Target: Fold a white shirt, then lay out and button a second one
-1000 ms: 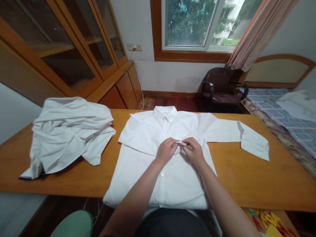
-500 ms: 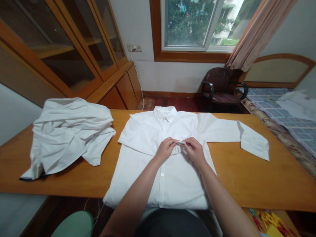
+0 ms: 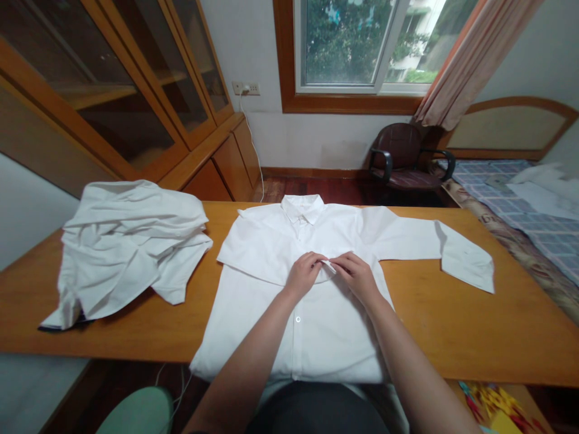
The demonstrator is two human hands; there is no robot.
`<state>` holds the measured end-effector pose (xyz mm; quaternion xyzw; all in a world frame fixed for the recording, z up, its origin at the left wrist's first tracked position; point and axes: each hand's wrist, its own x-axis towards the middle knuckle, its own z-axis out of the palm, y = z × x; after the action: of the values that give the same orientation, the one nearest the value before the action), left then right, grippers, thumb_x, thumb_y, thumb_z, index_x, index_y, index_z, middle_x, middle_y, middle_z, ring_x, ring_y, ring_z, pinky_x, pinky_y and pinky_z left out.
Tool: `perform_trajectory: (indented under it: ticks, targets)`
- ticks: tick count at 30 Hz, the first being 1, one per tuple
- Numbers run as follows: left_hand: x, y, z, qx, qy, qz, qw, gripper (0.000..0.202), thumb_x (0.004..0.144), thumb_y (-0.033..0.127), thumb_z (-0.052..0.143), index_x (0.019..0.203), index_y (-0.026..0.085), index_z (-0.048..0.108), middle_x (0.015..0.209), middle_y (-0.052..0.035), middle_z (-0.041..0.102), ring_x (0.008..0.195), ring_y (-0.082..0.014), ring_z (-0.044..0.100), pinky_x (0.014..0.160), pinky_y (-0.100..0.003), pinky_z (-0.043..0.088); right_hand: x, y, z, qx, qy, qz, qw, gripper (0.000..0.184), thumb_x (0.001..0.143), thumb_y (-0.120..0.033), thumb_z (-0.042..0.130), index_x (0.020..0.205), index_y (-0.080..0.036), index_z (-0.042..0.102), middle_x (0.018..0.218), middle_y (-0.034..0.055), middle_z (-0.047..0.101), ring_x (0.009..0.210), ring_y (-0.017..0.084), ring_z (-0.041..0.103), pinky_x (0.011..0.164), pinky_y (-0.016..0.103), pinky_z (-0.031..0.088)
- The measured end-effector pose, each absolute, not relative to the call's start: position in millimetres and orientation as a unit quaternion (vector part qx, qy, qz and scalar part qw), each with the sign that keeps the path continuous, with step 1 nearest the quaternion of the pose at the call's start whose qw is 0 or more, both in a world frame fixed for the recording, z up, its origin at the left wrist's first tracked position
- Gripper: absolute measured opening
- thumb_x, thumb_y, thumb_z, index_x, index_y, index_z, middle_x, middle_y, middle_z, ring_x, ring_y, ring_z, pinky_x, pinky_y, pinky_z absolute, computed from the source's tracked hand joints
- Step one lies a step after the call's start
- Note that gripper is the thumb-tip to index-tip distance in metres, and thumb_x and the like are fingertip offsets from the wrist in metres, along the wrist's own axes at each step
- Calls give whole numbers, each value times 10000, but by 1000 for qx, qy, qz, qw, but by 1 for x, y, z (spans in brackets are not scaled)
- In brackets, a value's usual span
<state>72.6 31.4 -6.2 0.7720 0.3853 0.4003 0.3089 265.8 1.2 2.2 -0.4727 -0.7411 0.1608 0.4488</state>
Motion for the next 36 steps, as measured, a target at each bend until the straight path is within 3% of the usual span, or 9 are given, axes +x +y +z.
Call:
perform_trajectory:
  ticks: [10,17,23,26,29,32,36]
  targets:
    - [73,31,-4,741,393,408,361,148,906,187,585,974,207,715,931,-19,724,859,-152,657,783,-262,502,263,-4,-1,-498,-747,79,433,184,974,-294,557,1008,-245,731,827,53,688,681,160,627,634,295,516]
    - [73,32,-6,716,411,408,388,169,912,276,608,1025,209,714,959,-30,743,841,-157,663,775,-272,516,264,-1,4,-512,-707,136,468,187,983,-312,530,989,-240,703,833,45,677,697,172,613,644,311,504]
    - [72,33,-10,669,434,419,433,229,920,326,602,1115,212,636,898,-5,733,809,-138,674,737,-244,511,270,2,7,-487,-704,188,481,252,931,-355,620,1157,-245,641,1062,76,672,828,200,634,685,333,515]
    - [71,30,-9,676,421,413,443,233,941,342,574,1137,218,587,917,-9,724,839,-139,675,748,-247,508,271,6,6,-501,-708,171,468,252,940,-348,604,1167,-248,646,959,63,679,809,210,612,688,349,497]
    - [71,26,-6,709,425,396,400,287,895,381,646,1119,229,552,973,-13,692,827,-143,657,759,-266,517,272,10,6,-533,-687,133,475,192,957,-345,569,1083,-251,679,841,45,676,793,224,580,739,380,480]
    - [71,22,-3,772,404,377,314,339,829,411,724,1059,231,551,1027,-23,641,909,-168,631,813,-295,513,273,13,10,-547,-678,102,481,163,957,-346,568,995,-249,694,845,44,691,825,237,561,788,404,452]
    - [70,22,1,804,398,355,263,135,918,335,618,885,214,569,893,-14,613,857,-157,606,785,-274,477,275,18,15,-548,-675,90,487,144,951,-335,579,924,-254,695,841,42,708,871,253,542,834,427,425]
